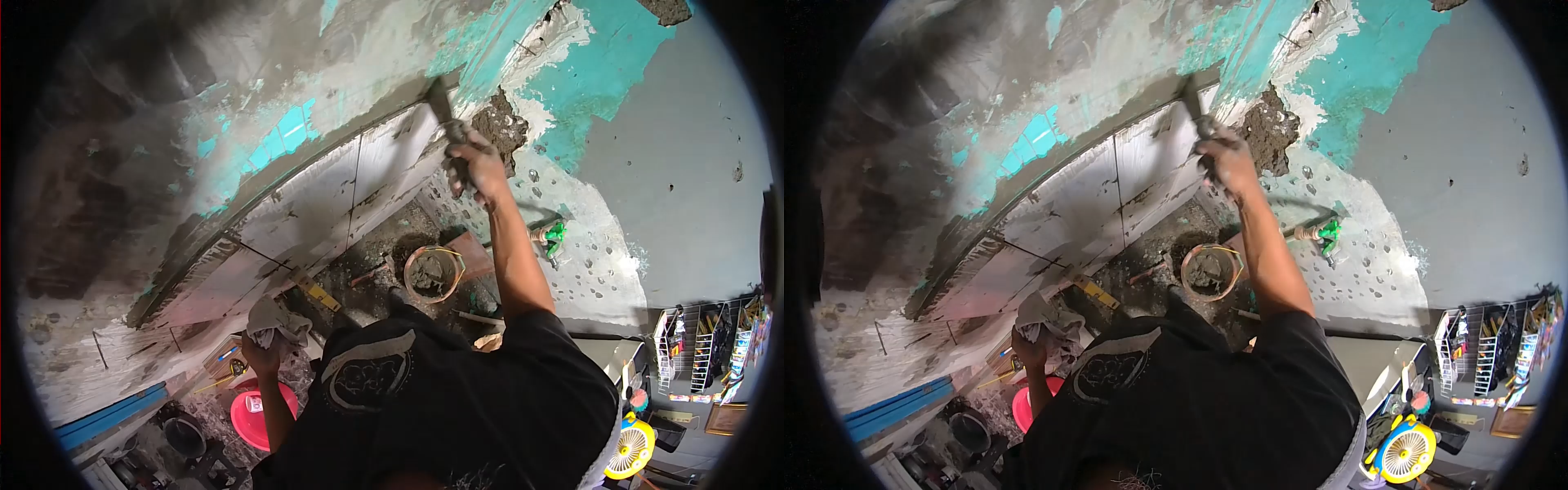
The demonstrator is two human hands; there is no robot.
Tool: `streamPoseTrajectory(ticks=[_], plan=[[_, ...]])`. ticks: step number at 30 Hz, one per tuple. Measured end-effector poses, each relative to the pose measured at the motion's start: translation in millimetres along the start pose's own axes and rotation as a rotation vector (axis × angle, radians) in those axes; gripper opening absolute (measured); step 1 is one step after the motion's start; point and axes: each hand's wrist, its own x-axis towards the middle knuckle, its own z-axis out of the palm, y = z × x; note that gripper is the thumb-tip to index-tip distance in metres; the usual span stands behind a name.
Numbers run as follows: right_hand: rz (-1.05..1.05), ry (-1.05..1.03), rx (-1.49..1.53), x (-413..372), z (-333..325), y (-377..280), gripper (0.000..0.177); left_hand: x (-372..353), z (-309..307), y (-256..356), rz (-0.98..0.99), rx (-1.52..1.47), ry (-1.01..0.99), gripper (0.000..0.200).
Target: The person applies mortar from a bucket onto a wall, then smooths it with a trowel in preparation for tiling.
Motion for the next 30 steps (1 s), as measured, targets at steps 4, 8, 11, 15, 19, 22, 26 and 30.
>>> streamPoseTrajectory(ticks=[4,8,11,15,19,22,26,30], plan=[[-0.068,0.176,0.148,45,-26,20,0.040,2,-12,-4,-0.013,0.008,0.028,0.042],[-0.047,0.160,0.109,52,-15,14,0.037,-5,-27,-11,-0.034,0.003,0.022,0.044],[0.027,0.091,-0.085,12,13,-2,0.038,-13,-34,-17,-0.076,0.004,0.026,0.046],[0.122,-0.002,-0.099,-34,61,-1,0.028,-17,-36,-22,-0.044,0.081,0.050,0.047],[0.042,-0.053,0.176,-64,80,7,0.035,-11,-35,-29,-0.049,0.063,0.011,0.046],[0.002,0.055,0.179,-41,45,29,0.040,-5,-38,-30,-0.045,0.005,0.002,0.042],[0.024,0.199,0.152,17,-5,25,0.035,-4,-43,-27,-0.044,0.018,0.004,0.040],[0.042,0.137,0.146,46,-22,37,0.031,-5,-45,-27,-0.031,0.029,-0.008,0.041]])
